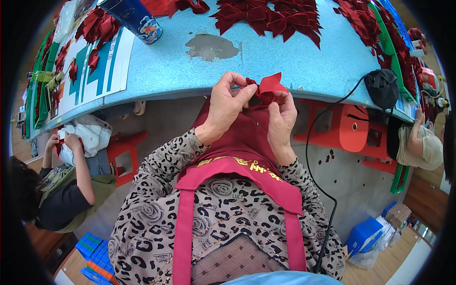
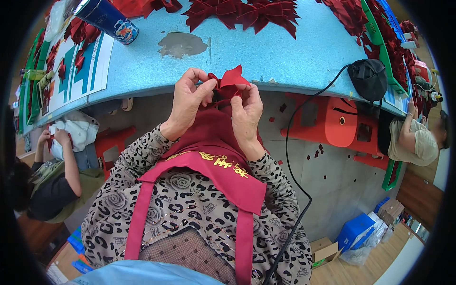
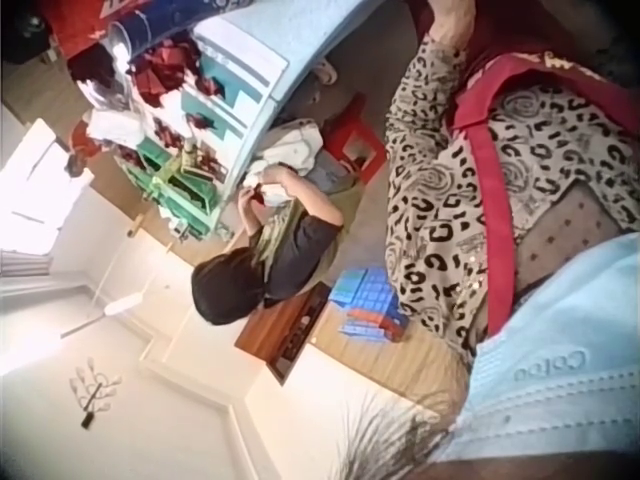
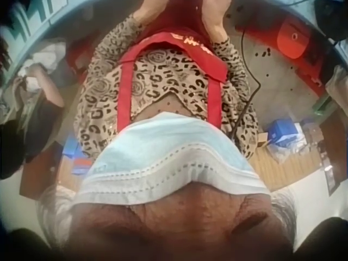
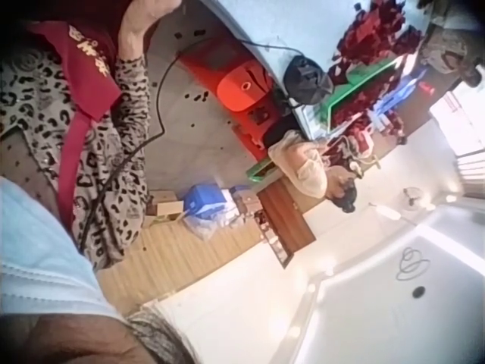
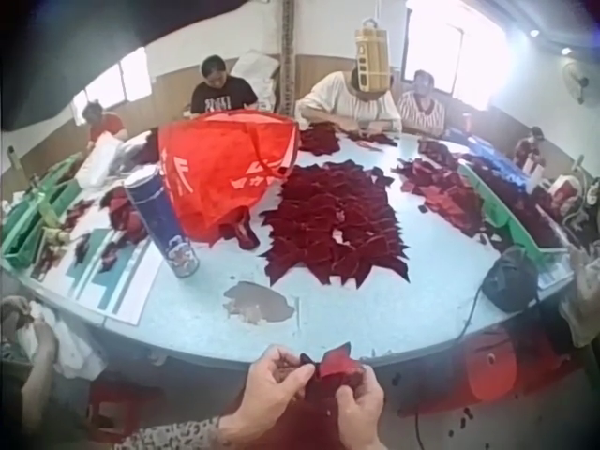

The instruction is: Folding and shaping red fabric pieces into flower components at a workshop table.

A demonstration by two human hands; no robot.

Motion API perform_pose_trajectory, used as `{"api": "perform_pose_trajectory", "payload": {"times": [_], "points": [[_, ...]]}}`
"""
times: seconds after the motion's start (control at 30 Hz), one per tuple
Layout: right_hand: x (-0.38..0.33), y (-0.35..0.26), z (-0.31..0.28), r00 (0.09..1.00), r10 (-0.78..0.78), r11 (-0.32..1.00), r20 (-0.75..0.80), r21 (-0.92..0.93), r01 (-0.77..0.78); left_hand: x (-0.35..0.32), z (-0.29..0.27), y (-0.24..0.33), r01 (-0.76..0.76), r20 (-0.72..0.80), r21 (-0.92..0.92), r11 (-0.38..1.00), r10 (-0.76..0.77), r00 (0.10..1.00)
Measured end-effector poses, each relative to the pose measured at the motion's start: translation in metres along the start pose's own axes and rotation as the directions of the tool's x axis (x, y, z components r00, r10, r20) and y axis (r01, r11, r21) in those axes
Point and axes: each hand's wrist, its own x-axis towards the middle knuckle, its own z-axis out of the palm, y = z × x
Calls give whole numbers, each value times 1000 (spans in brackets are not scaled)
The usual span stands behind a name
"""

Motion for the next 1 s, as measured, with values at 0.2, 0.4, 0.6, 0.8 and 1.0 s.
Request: {"api": "perform_pose_trajectory", "payload": {"times": [0.2,0.4,0.6,0.8,1.0], "points": [[-2,-2,3,997,-74,992,30,-97,76,-2,-4,-1,-5,23,44,999,4,1000],[-2,-2,3,995,-95,981,31,-168,99,-1,-6,2,-13,30,86,996,11,999],[2,-2,5,998,-67,983,7,-170,67,2,-5,5,-32,34,179,983,26,999],[5,-2,5,999,-44,992,-4,-121,43,8,-8,2,-189,41,398,898,189,981],[7,2,0,997,-75,974,-2,-215,73,9,-6,2,-232,54,435,870,232,971]]}}
